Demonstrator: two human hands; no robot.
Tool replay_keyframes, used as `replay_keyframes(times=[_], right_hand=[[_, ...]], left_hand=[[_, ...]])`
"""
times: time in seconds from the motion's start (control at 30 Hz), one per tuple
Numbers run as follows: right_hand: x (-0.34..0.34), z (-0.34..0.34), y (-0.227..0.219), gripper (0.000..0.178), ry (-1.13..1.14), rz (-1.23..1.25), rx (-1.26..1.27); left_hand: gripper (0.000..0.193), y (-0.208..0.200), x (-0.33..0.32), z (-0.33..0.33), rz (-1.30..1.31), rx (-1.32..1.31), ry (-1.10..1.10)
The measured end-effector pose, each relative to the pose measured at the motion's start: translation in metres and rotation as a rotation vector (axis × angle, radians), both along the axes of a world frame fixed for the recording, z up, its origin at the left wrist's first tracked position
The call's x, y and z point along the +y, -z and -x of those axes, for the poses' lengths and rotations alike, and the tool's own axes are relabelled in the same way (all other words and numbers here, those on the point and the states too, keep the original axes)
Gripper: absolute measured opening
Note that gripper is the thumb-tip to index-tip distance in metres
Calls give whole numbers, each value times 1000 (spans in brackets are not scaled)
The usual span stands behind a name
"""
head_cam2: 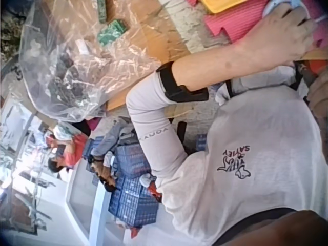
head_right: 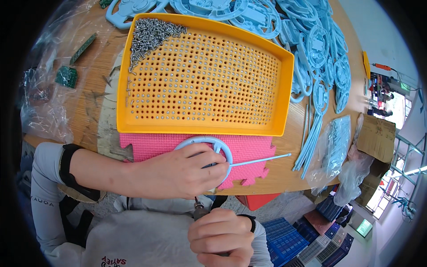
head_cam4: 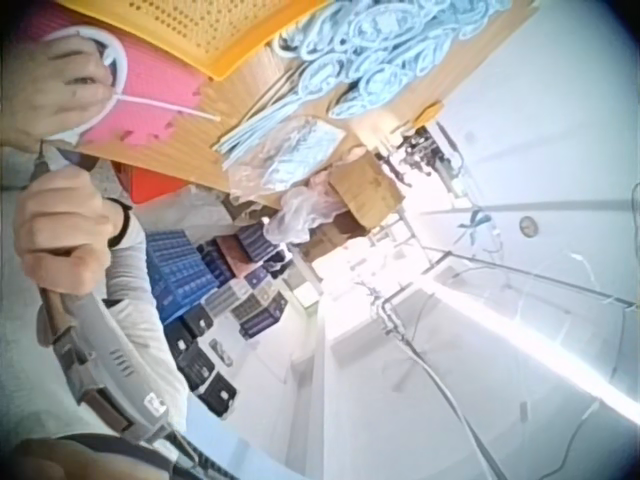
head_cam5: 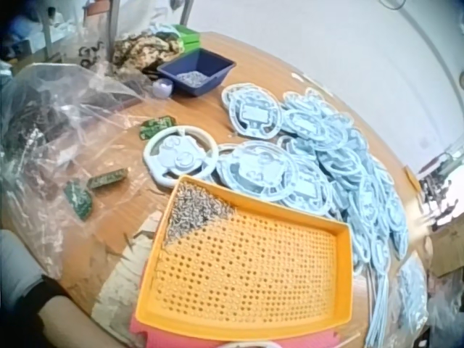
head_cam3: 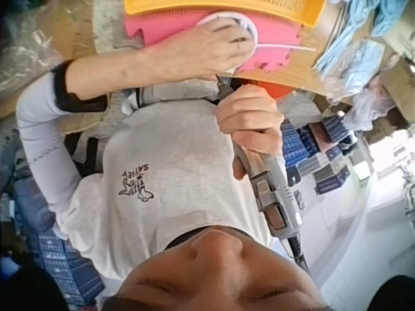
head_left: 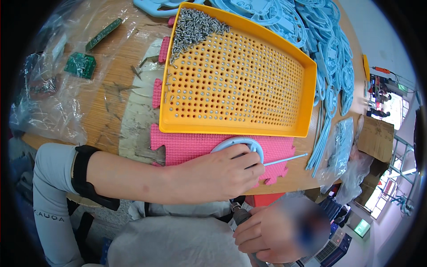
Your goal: The person uses a handheld electric screwdriver to fasten screws into light blue plastic steering wheel components. They place small green circuit boards onto the plastic parts before securing them with screws. The person works at a wooden table cluttered with piles of plastic parts, circuit boards, and a yellow tray of screws.
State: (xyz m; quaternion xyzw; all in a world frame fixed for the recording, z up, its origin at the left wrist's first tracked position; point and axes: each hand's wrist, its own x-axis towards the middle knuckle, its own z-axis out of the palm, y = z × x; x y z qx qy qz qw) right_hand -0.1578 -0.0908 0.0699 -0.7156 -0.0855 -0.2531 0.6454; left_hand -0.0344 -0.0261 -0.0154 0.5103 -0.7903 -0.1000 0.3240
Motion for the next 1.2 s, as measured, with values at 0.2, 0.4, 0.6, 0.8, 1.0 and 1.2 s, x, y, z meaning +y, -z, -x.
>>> replay_keyframes(times=[0.2,0.4,0.6,0.8,1.0,1.2], right_hand=[[-25,-1,17,13,-267,-122,-97],[-52,-16,-13,40,-385,-156,-176],[-85,-15,-16,51,284,81,-201],[-117,-32,13,69,290,56,-277],[-117,-32,23,72,317,11,-282],[-120,-32,28,72,314,99,-331]], left_hand=[[43,-3,-2,0,-36,-14,23],[25,-9,-6,-9,-18,-53,49],[30,-4,-4,-10,-62,2,76],[27,-10,-6,-10,-79,29,91],[26,-11,-7,-10,-72,14,80],[24,-11,-7,-10,-71,2,70]])
